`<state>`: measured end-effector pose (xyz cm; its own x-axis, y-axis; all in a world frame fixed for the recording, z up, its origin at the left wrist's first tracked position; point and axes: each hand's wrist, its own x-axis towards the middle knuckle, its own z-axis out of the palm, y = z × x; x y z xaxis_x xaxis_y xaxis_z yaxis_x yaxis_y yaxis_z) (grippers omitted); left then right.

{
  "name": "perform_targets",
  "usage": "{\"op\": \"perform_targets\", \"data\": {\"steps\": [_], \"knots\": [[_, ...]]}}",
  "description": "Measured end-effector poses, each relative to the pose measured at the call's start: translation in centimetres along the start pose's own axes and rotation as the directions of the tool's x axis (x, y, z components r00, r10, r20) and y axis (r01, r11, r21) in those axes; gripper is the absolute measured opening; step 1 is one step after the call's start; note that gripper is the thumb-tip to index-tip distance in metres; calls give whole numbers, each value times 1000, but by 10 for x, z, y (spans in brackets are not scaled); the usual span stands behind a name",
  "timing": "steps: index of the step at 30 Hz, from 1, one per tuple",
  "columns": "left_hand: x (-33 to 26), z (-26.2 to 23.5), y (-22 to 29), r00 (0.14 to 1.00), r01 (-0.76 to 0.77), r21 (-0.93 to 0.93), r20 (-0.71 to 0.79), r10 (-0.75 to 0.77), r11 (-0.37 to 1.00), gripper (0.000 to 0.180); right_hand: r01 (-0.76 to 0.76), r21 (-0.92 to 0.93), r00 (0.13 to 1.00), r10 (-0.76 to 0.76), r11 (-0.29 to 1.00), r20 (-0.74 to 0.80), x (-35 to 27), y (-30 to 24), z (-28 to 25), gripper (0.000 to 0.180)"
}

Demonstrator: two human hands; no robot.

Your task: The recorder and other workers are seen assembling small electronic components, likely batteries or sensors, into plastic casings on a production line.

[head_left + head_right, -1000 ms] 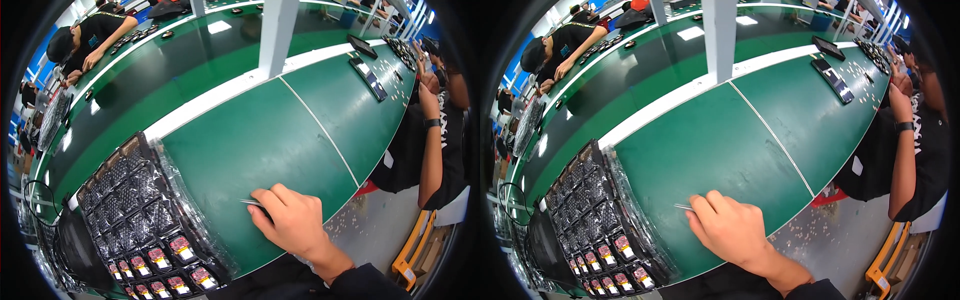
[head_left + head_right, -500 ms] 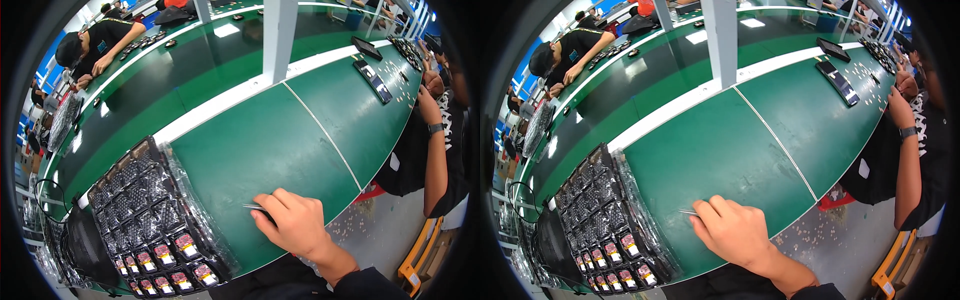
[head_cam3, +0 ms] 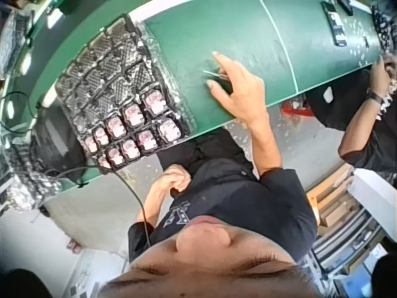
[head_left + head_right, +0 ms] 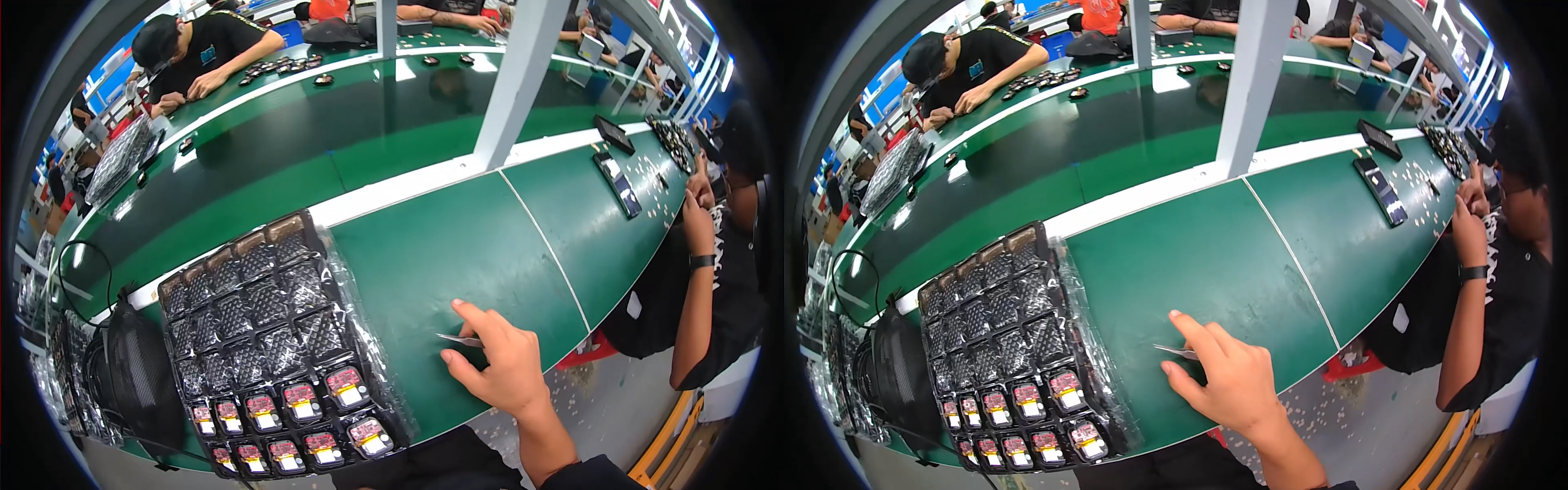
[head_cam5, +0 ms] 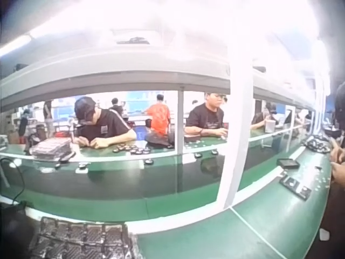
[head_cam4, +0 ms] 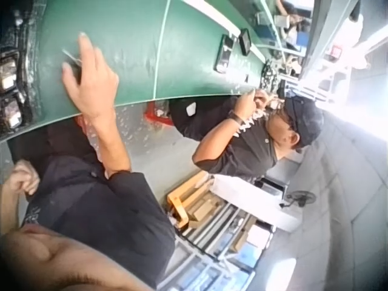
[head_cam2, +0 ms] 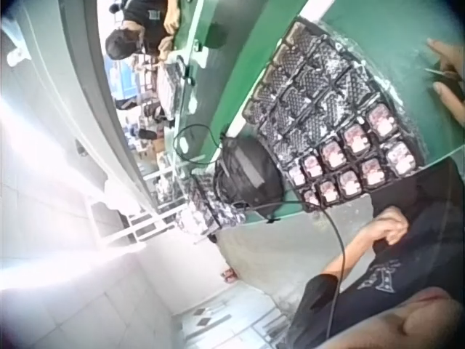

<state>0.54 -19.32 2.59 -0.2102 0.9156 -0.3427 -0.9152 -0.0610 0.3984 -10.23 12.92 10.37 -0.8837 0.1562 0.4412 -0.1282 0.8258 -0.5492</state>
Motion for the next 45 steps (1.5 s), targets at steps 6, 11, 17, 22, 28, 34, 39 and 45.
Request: {"op": "perform_targets", "data": {"steps": [6,11,17,22,28,34,39,45], "knots": [[141,71,22,823,-130,747,448,-349,652,42,84,-69,977,-69,994,202,-1,-4,-3,43],[219,41,-37,897,-20,869,234,-375,494,37,-141,70,957,117,988,266,21,-16,-2,32],[202,33,-23,948,-145,829,273,-163,541,38,-124,137,922,63,983,381,51,-31,21,30],[193,42,-14,969,-117,840,214,-126,530,36,13,78,940,-39,997,340,50,-28,34,24],[190,50,-3,966,-114,860,212,-144,498,33,76,31,961,-81,997,265,39,-22,38,17],[189,52,5,962,-31,868,161,-222,495,33,74,-28,948,-61,997,311,38,-21,35,20],[195,57,-5,973,-56,884,152,-172,464,35,63,91,946,-89,994,311,39,-20,26,29],[200,45,-12,977,11,856,100,-186,516,36,-100,-271,995,99,957,-16,25,-6,-21,35]]}}
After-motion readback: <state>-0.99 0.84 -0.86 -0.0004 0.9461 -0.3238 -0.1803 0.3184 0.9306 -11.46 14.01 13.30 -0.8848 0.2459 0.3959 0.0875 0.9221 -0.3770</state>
